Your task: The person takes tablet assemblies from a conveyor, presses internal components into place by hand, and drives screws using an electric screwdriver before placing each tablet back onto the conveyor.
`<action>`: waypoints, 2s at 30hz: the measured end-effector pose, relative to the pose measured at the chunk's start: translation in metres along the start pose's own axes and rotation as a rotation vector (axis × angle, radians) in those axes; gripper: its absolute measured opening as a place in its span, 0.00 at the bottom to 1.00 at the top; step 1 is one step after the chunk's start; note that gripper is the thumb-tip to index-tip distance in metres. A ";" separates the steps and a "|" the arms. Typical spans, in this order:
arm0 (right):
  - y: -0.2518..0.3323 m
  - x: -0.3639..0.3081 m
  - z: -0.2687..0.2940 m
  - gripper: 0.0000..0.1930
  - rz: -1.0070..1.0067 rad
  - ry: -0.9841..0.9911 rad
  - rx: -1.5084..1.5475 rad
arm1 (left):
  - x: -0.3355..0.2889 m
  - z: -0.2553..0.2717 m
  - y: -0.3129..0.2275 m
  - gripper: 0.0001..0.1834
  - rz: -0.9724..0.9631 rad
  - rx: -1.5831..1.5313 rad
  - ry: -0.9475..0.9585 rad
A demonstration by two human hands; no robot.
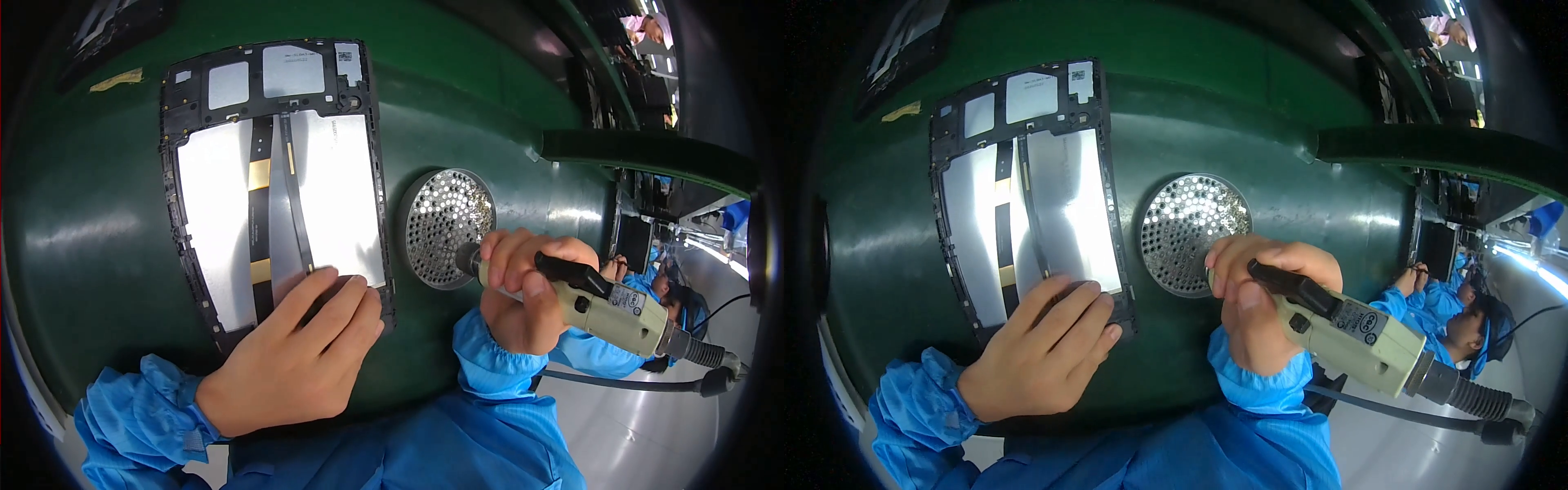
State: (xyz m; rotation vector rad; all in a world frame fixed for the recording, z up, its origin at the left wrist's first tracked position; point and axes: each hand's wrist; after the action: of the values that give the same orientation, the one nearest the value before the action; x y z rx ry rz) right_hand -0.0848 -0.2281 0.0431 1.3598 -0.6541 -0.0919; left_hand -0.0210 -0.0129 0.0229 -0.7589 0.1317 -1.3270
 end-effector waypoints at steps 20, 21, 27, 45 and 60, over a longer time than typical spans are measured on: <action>0.039 -0.029 -0.029 0.15 0.066 0.247 0.061 | -0.002 -0.007 0.010 0.08 -0.020 -0.075 -0.099; 0.038 -0.030 -0.030 0.15 0.066 0.244 0.067 | -0.003 -0.008 0.010 0.08 -0.015 -0.075 -0.097; 0.035 -0.031 -0.032 0.15 0.062 0.254 0.067 | -0.004 -0.009 0.011 0.07 -0.026 -0.067 -0.088; 0.036 -0.027 -0.017 0.14 0.072 0.277 0.027 | -0.005 0.001 0.011 0.07 -0.041 -0.079 -0.041; -0.009 0.008 0.023 0.18 0.124 -0.083 -0.018 | -0.003 0.000 0.010 0.11 -0.025 -0.047 0.068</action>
State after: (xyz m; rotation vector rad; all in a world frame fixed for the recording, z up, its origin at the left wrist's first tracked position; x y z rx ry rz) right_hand -0.0868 -0.2540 0.0388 1.2999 -0.8047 -0.0547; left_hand -0.0136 -0.0094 0.0166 -0.7570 0.2088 -1.3782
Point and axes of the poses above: each hand's wrist, its own x-axis towards the middle knuckle, its own z-axis out of the back of the hand, y = z × x, and after that the axes turned 9 degrees about -x, right-handed
